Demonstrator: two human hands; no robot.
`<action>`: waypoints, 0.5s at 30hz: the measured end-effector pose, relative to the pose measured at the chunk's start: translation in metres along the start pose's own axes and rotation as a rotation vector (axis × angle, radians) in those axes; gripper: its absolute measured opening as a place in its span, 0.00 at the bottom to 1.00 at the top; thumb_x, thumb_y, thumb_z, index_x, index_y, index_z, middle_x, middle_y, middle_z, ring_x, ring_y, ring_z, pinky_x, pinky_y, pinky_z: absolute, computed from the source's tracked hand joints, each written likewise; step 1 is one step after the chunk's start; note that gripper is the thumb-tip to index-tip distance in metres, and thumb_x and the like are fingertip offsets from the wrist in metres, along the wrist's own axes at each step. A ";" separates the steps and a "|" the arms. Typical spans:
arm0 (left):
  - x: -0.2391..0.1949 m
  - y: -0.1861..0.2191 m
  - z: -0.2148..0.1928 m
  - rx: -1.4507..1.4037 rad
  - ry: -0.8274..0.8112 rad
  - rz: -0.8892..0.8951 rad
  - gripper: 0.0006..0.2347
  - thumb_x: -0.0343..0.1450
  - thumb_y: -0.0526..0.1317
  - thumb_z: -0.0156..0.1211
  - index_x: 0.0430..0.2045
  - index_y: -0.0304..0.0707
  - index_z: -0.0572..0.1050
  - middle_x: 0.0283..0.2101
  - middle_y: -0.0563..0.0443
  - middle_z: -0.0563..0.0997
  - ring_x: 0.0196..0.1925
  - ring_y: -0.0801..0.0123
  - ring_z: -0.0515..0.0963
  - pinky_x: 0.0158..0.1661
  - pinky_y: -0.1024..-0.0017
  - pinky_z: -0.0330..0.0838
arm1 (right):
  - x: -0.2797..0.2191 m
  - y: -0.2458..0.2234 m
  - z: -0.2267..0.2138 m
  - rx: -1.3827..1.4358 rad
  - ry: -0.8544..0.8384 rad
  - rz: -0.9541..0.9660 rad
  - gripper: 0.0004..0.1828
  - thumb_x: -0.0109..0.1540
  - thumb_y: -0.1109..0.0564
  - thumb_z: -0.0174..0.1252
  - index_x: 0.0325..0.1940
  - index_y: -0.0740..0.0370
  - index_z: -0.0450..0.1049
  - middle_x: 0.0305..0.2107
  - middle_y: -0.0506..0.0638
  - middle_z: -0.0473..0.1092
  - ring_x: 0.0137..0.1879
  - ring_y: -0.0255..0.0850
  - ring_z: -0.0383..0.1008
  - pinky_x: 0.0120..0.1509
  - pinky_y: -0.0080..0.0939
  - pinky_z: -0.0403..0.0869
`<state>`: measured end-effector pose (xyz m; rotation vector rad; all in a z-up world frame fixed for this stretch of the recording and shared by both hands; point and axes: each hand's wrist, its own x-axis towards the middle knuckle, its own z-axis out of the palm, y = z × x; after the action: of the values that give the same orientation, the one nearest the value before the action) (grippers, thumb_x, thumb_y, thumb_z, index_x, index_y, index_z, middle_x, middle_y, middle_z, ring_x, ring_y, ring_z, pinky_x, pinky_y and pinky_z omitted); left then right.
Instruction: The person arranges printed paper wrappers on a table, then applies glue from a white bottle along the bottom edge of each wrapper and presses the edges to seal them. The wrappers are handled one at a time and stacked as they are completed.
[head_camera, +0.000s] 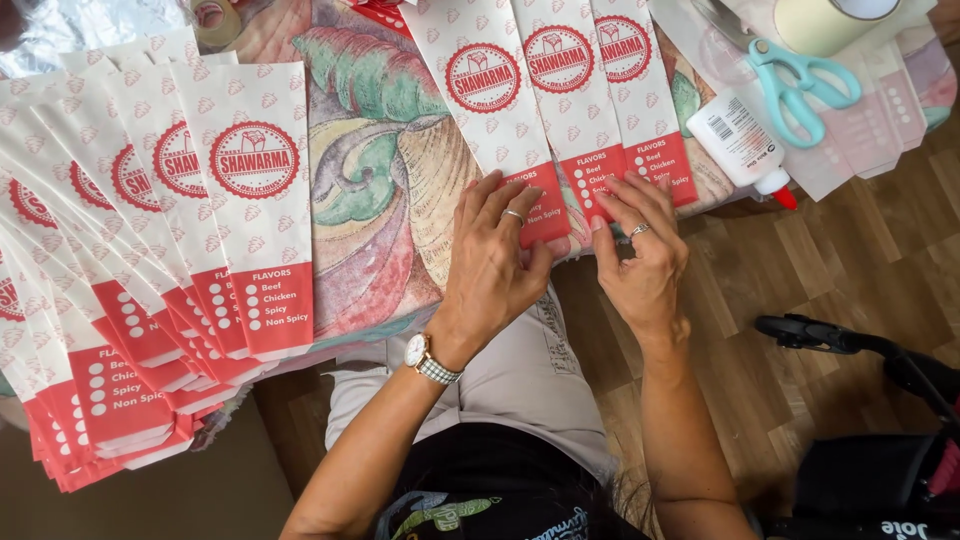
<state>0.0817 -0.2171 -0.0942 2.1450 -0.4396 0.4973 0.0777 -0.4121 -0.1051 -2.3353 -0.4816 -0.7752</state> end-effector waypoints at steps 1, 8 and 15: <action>-0.001 -0.001 0.003 -0.001 -0.001 -0.001 0.21 0.59 0.31 0.62 0.48 0.26 0.77 0.48 0.30 0.80 0.63 0.33 0.71 0.65 0.40 0.58 | -0.001 0.000 0.000 0.000 -0.001 0.001 0.12 0.66 0.65 0.63 0.54 0.67 0.80 0.53 0.60 0.75 0.65 0.58 0.72 0.79 0.56 0.55; -0.001 -0.002 0.007 -0.013 0.007 -0.003 0.23 0.58 0.32 0.63 0.49 0.24 0.75 0.47 0.30 0.78 0.62 0.33 0.71 0.65 0.41 0.59 | 0.002 -0.002 -0.001 0.013 0.009 -0.012 0.11 0.66 0.64 0.64 0.53 0.68 0.80 0.52 0.61 0.75 0.64 0.59 0.73 0.79 0.57 0.55; -0.003 -0.005 0.009 -0.043 0.091 0.062 0.23 0.59 0.36 0.66 0.49 0.25 0.74 0.45 0.31 0.78 0.61 0.34 0.73 0.65 0.44 0.62 | 0.006 -0.009 -0.006 0.015 -0.021 -0.054 0.10 0.67 0.66 0.62 0.53 0.71 0.79 0.52 0.64 0.75 0.63 0.64 0.73 0.76 0.62 0.59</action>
<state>0.0832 -0.2213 -0.1038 2.0635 -0.4632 0.6129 0.0754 -0.4081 -0.0937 -2.3268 -0.5606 -0.7699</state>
